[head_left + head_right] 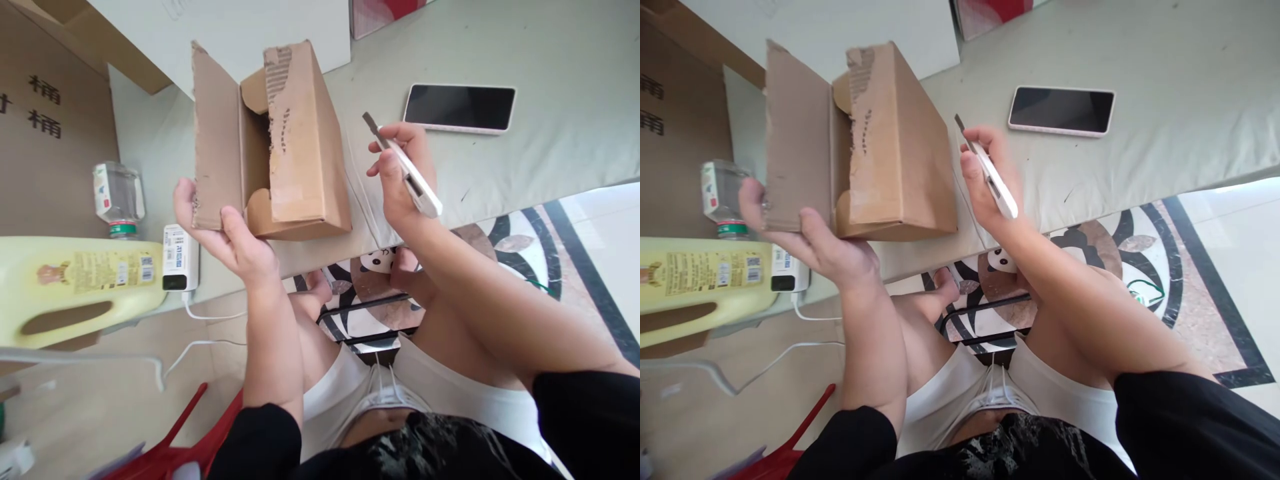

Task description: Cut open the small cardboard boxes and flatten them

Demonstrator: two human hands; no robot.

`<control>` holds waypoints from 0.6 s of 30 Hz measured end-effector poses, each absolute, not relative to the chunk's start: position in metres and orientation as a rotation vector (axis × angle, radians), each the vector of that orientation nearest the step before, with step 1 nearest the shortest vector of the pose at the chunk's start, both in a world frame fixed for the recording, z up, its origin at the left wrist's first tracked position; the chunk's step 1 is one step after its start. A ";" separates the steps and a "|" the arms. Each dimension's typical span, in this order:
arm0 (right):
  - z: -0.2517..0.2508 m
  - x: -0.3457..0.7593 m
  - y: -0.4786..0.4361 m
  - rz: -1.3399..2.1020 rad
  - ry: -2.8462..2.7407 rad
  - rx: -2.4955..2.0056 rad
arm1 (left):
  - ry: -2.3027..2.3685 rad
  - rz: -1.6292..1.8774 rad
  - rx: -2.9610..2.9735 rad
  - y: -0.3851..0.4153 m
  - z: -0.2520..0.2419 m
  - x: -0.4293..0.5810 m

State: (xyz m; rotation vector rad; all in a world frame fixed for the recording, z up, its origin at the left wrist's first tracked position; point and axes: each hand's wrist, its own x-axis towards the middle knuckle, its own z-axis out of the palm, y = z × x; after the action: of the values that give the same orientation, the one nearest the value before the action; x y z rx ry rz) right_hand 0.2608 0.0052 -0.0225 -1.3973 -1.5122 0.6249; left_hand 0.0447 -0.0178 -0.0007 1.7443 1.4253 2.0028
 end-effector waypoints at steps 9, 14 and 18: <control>-0.021 0.261 0.001 0.559 -1.937 -1.591 | 1.528 1.926 1.692 -0.019 -0.002 0.026; -0.034 0.259 0.003 0.401 -2.135 -1.797 | 1.728 1.887 1.744 -0.018 -0.003 0.010; -0.038 0.263 0.003 0.350 -2.129 -1.845 | 1.803 1.870 1.724 -0.019 -0.010 -0.007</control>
State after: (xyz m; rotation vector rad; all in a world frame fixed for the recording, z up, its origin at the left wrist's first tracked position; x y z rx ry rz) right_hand 0.2633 0.0033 -0.0383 -1.8450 -2.1293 0.3497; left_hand -0.0069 -0.0194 -0.0098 1.7240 1.8032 1.8697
